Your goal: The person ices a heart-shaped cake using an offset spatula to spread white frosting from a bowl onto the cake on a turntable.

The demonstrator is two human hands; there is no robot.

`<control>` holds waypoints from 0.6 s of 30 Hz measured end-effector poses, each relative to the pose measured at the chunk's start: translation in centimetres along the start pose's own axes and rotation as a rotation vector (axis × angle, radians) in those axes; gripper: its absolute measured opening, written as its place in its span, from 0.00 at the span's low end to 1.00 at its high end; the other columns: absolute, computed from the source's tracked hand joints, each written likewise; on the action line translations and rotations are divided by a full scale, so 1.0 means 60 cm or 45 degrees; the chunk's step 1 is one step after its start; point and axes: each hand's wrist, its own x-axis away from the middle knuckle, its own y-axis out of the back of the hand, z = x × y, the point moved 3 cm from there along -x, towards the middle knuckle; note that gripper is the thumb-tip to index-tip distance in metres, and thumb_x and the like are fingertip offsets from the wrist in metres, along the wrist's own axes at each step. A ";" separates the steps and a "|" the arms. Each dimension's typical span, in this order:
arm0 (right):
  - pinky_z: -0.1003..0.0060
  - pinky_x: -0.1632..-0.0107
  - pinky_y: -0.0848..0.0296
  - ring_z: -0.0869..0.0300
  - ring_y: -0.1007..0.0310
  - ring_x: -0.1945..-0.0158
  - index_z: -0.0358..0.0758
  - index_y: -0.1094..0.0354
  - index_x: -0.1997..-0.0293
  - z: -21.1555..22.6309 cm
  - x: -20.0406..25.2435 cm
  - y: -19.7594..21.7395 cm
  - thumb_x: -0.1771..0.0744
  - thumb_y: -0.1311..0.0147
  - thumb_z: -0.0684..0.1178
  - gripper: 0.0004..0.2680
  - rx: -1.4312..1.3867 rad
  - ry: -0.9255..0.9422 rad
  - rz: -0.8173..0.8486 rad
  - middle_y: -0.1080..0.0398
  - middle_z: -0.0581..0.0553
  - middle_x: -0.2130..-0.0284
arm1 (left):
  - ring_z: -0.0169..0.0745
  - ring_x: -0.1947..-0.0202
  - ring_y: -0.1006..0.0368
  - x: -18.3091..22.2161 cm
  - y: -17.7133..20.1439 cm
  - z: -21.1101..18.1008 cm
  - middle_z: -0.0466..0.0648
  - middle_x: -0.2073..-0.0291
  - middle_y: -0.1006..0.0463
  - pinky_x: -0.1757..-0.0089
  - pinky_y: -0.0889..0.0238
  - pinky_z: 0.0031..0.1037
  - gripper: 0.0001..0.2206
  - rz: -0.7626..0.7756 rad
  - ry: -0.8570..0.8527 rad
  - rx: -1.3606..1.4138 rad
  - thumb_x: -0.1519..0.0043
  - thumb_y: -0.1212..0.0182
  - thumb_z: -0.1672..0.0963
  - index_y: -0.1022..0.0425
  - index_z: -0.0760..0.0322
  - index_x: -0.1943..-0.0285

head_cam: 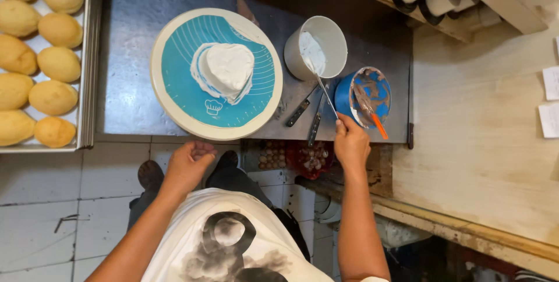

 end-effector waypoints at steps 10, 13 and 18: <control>0.44 0.57 0.23 0.43 0.23 0.55 0.56 0.27 0.35 -0.055 0.094 -0.104 0.29 0.47 0.47 0.14 -0.126 0.216 -0.407 0.30 0.43 0.60 | 0.37 0.65 0.19 0.026 -0.006 -0.035 0.52 0.64 0.13 0.60 0.28 0.29 0.14 0.221 0.089 -0.225 0.47 0.29 0.60 0.15 0.64 0.51; 0.46 0.55 0.22 0.38 0.23 0.53 0.46 0.26 0.35 -0.068 0.083 -0.075 0.28 0.50 0.40 0.14 -0.359 0.227 -0.255 0.27 0.36 0.60 | 0.45 0.60 0.16 0.061 -0.052 -0.076 0.58 0.61 0.12 0.56 0.26 0.36 0.16 0.326 0.127 -0.264 0.49 0.30 0.62 0.15 0.67 0.51; 0.66 0.84 0.39 0.57 0.33 0.83 0.37 0.37 0.38 -0.125 -0.055 -0.189 0.27 0.59 0.47 0.11 -1.428 -0.074 0.349 0.26 0.34 0.70 | 0.33 0.48 0.25 0.249 -0.215 -0.350 0.47 0.52 0.19 0.41 0.34 0.29 0.15 1.454 -0.354 0.461 0.30 0.43 0.51 0.24 0.65 0.43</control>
